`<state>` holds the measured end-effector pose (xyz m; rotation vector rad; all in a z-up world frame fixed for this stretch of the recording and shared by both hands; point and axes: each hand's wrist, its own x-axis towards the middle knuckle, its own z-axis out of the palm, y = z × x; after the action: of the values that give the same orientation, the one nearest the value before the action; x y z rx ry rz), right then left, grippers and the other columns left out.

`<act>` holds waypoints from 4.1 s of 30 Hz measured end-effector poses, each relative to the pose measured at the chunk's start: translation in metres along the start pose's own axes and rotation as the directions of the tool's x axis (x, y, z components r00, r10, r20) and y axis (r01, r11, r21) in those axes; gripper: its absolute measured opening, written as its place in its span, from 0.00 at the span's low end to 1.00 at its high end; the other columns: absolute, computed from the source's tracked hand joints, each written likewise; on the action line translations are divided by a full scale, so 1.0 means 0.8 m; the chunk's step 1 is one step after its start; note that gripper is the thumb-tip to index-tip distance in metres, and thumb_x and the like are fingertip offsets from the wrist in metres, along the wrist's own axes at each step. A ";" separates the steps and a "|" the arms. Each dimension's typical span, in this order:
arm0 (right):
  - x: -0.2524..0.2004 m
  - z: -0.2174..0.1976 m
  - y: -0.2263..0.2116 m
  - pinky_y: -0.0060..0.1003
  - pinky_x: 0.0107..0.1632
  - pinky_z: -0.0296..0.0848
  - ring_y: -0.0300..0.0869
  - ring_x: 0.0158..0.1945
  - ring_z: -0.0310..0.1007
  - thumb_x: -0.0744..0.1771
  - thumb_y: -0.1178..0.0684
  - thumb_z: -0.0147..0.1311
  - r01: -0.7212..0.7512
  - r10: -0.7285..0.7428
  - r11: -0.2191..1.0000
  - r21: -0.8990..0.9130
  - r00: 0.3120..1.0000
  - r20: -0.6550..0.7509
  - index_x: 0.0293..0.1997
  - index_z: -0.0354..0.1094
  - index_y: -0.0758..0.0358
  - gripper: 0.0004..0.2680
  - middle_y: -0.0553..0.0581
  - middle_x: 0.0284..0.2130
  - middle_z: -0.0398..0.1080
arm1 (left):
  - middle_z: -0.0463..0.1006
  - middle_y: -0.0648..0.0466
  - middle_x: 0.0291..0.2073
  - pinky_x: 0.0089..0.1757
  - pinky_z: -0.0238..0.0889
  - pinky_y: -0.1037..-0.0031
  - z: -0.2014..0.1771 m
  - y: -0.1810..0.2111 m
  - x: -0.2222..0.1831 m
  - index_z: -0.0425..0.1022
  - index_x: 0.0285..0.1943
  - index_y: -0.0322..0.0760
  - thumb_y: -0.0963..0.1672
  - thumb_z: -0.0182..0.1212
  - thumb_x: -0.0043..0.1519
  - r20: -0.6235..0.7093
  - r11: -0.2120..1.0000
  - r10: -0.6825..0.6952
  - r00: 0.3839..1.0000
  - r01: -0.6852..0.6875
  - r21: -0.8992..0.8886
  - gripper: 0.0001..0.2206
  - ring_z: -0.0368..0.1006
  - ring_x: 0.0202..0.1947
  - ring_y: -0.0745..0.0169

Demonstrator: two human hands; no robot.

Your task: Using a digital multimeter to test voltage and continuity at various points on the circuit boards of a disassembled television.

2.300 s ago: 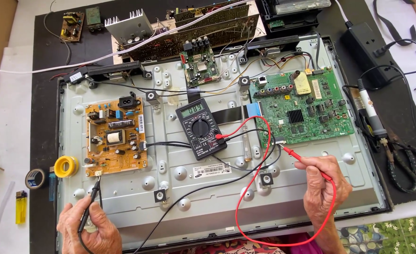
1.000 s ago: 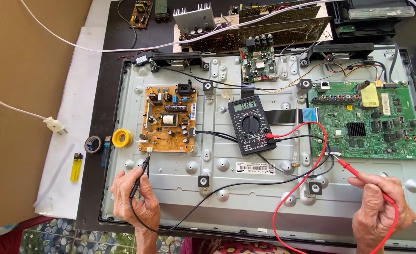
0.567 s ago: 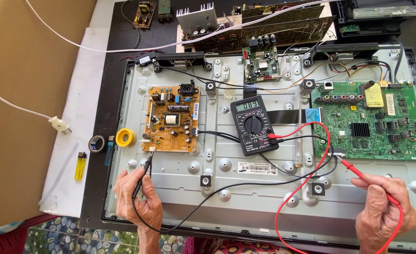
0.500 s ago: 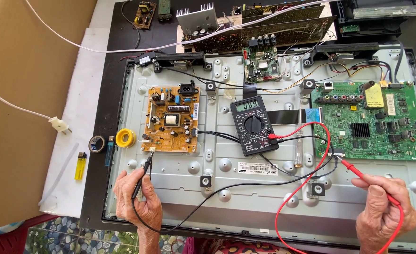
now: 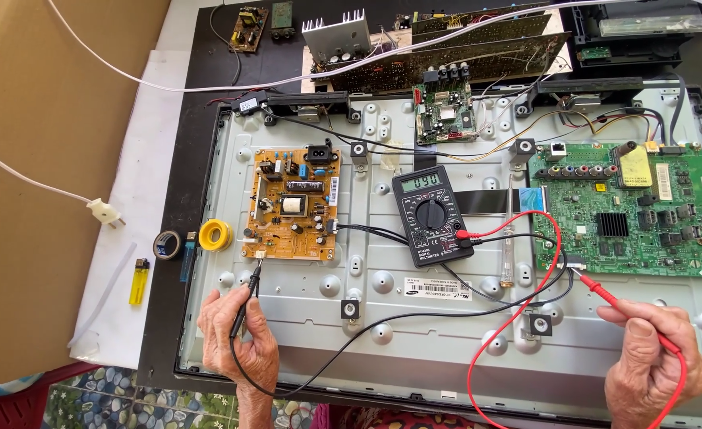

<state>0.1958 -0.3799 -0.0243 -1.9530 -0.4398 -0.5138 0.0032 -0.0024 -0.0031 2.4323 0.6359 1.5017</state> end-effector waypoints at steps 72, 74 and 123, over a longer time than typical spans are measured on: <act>0.027 0.005 -0.031 0.38 0.46 0.67 0.47 0.35 0.72 0.74 0.55 0.43 0.162 -0.161 0.985 -0.064 0.987 0.010 0.45 0.69 0.69 0.09 0.59 0.30 0.76 | 0.79 0.33 0.47 0.65 0.68 0.40 -0.007 -0.003 -0.025 0.74 0.56 0.17 0.35 0.58 0.75 0.123 0.993 0.029 0.992 -0.043 0.109 0.06 0.76 0.52 0.33; 0.028 0.005 -0.033 0.37 0.45 0.67 0.47 0.36 0.72 0.73 0.55 0.43 0.157 -0.157 0.986 -0.058 0.988 0.014 0.45 0.68 0.69 0.09 0.59 0.30 0.76 | 0.80 0.33 0.47 0.65 0.68 0.41 -0.007 -0.012 -0.032 0.74 0.56 0.17 0.35 0.58 0.76 0.122 0.992 0.026 0.992 -0.040 0.115 0.06 0.76 0.51 0.34; 0.005 0.004 -0.012 0.43 0.57 0.64 0.51 0.45 0.65 0.77 0.56 0.38 0.008 -0.007 0.997 -0.075 1.000 0.016 0.50 0.67 0.77 0.11 0.68 0.36 0.74 | 0.79 0.39 0.44 0.61 0.69 0.45 0.007 -0.007 -0.019 0.74 0.51 0.27 0.39 0.55 0.71 -0.019 1.000 0.012 1.000 -0.012 -0.019 0.06 0.77 0.46 0.44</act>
<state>0.1946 -0.3730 -0.0165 -2.0292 -0.4436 -0.5268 0.0012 -0.0039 -0.0200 2.4150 0.6089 1.5306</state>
